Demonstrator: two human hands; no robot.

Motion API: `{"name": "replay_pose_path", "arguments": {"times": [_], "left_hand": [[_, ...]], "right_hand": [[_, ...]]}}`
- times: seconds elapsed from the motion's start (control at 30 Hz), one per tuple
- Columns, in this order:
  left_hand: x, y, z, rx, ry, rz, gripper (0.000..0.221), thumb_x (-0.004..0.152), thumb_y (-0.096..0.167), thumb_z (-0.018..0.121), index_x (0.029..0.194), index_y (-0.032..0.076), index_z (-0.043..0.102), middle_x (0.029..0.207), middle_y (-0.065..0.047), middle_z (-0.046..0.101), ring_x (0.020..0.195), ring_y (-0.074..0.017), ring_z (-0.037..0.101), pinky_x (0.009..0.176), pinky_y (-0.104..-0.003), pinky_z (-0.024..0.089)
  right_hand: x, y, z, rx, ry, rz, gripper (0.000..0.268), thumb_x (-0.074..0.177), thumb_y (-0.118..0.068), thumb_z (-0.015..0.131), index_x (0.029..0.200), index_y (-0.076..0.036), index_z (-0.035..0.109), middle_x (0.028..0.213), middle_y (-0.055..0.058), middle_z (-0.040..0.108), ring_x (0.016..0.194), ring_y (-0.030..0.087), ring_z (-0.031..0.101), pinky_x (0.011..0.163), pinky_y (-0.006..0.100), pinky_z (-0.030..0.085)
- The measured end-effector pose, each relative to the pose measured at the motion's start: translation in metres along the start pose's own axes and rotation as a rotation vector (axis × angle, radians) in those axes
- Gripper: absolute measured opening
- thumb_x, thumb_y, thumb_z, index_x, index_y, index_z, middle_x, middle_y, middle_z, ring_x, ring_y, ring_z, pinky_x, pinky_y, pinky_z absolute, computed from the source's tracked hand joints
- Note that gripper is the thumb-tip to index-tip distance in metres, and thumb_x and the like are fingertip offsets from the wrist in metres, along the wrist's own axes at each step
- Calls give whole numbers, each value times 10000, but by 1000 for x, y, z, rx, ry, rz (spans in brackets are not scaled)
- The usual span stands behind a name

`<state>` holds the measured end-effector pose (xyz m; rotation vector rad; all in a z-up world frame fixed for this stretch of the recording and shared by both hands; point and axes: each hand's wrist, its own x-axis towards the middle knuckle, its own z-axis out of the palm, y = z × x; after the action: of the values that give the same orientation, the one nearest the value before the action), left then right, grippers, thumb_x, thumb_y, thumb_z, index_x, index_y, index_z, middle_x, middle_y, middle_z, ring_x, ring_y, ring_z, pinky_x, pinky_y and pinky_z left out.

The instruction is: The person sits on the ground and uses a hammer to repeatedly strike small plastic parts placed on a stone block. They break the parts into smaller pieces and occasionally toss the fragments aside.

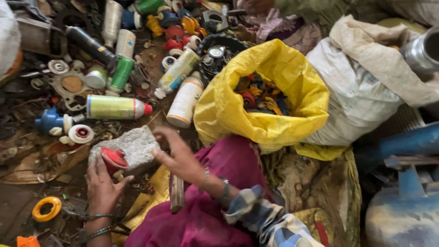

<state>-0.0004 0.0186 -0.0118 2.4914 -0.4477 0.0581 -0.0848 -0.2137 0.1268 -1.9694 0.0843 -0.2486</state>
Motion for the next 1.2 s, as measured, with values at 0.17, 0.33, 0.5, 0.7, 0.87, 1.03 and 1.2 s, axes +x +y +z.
{"name": "replay_pose_path", "arguments": {"times": [0.17, 0.33, 0.5, 0.7, 0.87, 1.03, 1.2], "left_hand": [[6, -3, -7, -103, -23, -24, 1147, 706, 506, 834, 1621, 54, 309, 1546, -276, 431, 1391, -484, 442, 1127, -546, 385], [14, 3, -18, -193, -112, -221, 1034, 719, 508, 812, 1588, 121, 408, 1533, -204, 502, 1338, -433, 519, 1075, -523, 446], [14, 7, -18, -62, -44, -77, 1134, 641, 501, 866, 1574, 79, 379, 1354, -220, 568, 1189, -453, 559, 1020, -537, 464], [12, 14, -11, -15, 45, -109, 1030, 634, 473, 903, 1477, 71, 469, 1235, -210, 620, 1106, -429, 591, 946, -528, 490], [11, 20, -20, -124, 134, -145, 1003, 642, 374, 911, 1485, 50, 475, 1217, -207, 623, 1081, -418, 591, 949, -506, 496], [9, 24, -28, -132, 260, -80, 778, 685, 297, 900, 1354, 75, 571, 1296, -170, 598, 1151, -393, 564, 1007, -467, 488], [8, 22, -28, -195, 236, -15, 844, 654, 254, 916, 1385, 41, 553, 1335, -211, 568, 1226, -406, 531, 1058, -466, 468]], "right_hand": [[-17, 97, 58, -228, 148, 71, 565, 896, -195, 753, 1378, -30, 509, 1355, 219, 513, 1323, 374, 465, 1145, 435, 369], [-21, 146, 71, -17, 420, 253, 656, 821, -137, 756, 1414, -48, 488, 1383, 186, 516, 1311, 316, 499, 1131, 410, 395], [-13, 165, 71, 499, 520, 714, 760, 803, -117, 695, 1478, -125, 346, 1344, 124, 535, 1035, 297, 598, 820, 425, 519], [-26, 206, 61, 485, 550, 790, 663, 858, -105, 713, 1442, -127, 401, 1279, 116, 572, 934, 188, 637, 762, 334, 590], [-36, 223, 53, 1126, 148, 1044, 238, 934, -187, 667, 1047, 3, 579, 848, 135, 649, 731, 281, 660, 698, 407, 605], [-30, 218, 50, 1056, 158, 1105, 247, 931, -164, 575, 1092, 15, 631, 933, 130, 707, 791, 253, 701, 708, 350, 620], [-23, 209, 47, 1045, 160, 1018, 208, 942, -166, 653, 1032, 17, 610, 845, 111, 682, 705, 213, 676, 624, 296, 600]]}}
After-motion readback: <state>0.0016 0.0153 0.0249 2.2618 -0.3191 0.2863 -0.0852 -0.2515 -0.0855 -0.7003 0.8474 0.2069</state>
